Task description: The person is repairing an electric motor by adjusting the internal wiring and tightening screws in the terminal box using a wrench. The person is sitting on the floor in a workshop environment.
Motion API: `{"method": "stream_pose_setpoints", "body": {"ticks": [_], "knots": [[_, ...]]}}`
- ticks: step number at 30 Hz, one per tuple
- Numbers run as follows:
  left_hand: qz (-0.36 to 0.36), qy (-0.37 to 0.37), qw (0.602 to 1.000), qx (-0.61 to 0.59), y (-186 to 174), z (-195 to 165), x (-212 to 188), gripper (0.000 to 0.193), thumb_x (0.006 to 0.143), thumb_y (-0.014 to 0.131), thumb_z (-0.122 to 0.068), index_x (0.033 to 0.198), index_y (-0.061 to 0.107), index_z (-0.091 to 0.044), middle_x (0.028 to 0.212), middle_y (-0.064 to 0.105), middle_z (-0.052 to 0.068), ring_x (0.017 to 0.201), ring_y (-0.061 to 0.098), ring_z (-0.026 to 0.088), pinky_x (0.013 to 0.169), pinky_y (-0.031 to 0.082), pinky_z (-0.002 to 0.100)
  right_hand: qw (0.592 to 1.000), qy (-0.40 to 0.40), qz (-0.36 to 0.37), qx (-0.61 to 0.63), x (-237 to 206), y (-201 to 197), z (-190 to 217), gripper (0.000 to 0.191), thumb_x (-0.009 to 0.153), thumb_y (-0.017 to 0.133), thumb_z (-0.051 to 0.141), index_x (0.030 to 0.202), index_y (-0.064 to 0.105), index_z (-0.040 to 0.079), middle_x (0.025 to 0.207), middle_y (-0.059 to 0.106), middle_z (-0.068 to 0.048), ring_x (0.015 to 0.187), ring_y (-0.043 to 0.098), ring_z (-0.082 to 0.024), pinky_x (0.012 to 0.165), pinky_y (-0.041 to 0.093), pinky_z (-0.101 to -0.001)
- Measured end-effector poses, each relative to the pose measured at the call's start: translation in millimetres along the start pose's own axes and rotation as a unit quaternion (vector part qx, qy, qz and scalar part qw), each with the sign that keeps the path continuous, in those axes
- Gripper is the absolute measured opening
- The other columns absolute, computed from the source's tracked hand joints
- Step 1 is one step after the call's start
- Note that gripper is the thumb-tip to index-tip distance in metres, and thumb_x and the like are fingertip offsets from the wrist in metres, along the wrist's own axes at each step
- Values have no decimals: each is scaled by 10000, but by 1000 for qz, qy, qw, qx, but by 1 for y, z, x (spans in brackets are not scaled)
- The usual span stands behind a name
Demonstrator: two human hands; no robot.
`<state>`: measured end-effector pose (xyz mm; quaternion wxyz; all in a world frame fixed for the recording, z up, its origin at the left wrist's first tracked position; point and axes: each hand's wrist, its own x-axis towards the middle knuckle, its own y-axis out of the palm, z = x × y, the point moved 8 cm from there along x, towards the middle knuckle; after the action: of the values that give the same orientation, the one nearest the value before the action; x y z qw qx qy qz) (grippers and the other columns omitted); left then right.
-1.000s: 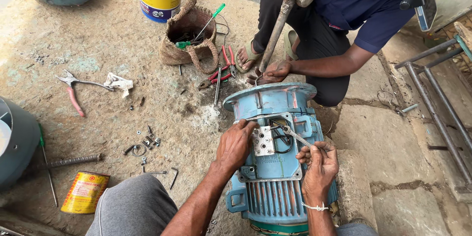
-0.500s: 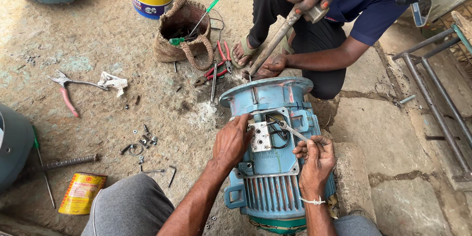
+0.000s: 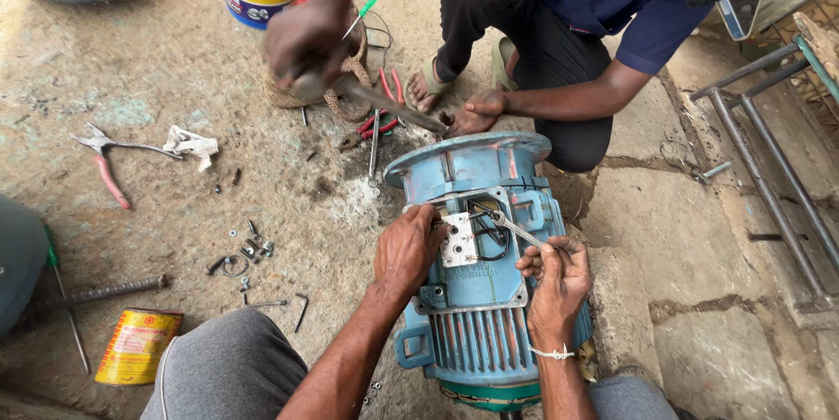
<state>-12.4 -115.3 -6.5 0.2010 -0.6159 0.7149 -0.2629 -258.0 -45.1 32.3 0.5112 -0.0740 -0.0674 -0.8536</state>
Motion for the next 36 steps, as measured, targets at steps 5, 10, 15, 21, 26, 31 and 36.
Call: {"method": "stream_pose_setpoints", "body": {"ticks": [5, 10, 15, 21, 26, 31, 36], "knots": [[-99, 139, 984, 58, -7, -20, -15, 234, 913, 593, -43, 1127, 668, -99, 1081, 691, 129, 973, 682, 344, 837, 562, 457, 999, -31, 39, 3, -9, -1, 10, 121, 1065, 582, 76, 1172, 533, 46, 898, 677, -111, 720, 669, -163, 651, 549, -269], [-109, 98, 987, -70, -16, -5, -27, 241, 930, 616, -52, 1166, 652, -75, 1102, 689, 151, 938, 681, 347, 811, 562, 468, 998, -2, 54, 17, -9, -3, 15, 210, 1058, 591, 67, 1261, 550, 30, 921, 702, -128, 709, 690, -173, 615, 539, -258], [-41, 37, 996, -63, -12, 0, -19, 227, 917, 740, -204, 1095, 667, -82, 1063, 695, 137, 944, 671, 329, 824, 549, 481, 998, -6, 57, 4, -10, 3, 20, 205, 1058, 608, 68, 1253, 557, 31, 923, 709, -127, 711, 691, -158, 600, 524, -240], [-127, 132, 983, 28, 3, -7, -21, 206, 869, 649, -5, 984, 708, -166, 1173, 673, 143, 964, 668, 284, 805, 611, 375, 999, -19, 44, -25, -9, 0, 17, 196, 1055, 609, 72, 1240, 572, 19, 911, 714, -131, 707, 686, -145, 596, 525, -230], [-57, 70, 996, -28, 8, 6, -20, 117, 989, 624, -23, 1085, 635, -90, 1015, 670, 134, 880, 671, 273, 760, 581, 437, 998, -18, 48, -25, -9, 0, 15, 209, 1057, 598, 77, 1254, 572, 13, 910, 716, -134, 716, 693, -141, 596, 527, -224], [-90, 62, 989, -103, -12, 0, -19, 283, 922, 737, -210, 1109, 603, -46, 954, 656, 117, 842, 660, 293, 735, 548, 482, 998, -24, 43, -28, -9, -1, 16, 202, 1055, 604, 75, 1245, 569, 18, 909, 719, -132, 706, 691, -140, 589, 529, -224], [-121, 83, 987, -64, -9, -3, -21, 223, 952, 735, -241, 1042, 635, -63, 960, 652, 116, 924, 657, 329, 785, 549, 495, 998, -18, 54, -18, -9, 0, 17, 199, 1057, 610, 78, 1244, 570, 21, 906, 717, -133, 706, 693, -147, 590, 527, -227]]}}
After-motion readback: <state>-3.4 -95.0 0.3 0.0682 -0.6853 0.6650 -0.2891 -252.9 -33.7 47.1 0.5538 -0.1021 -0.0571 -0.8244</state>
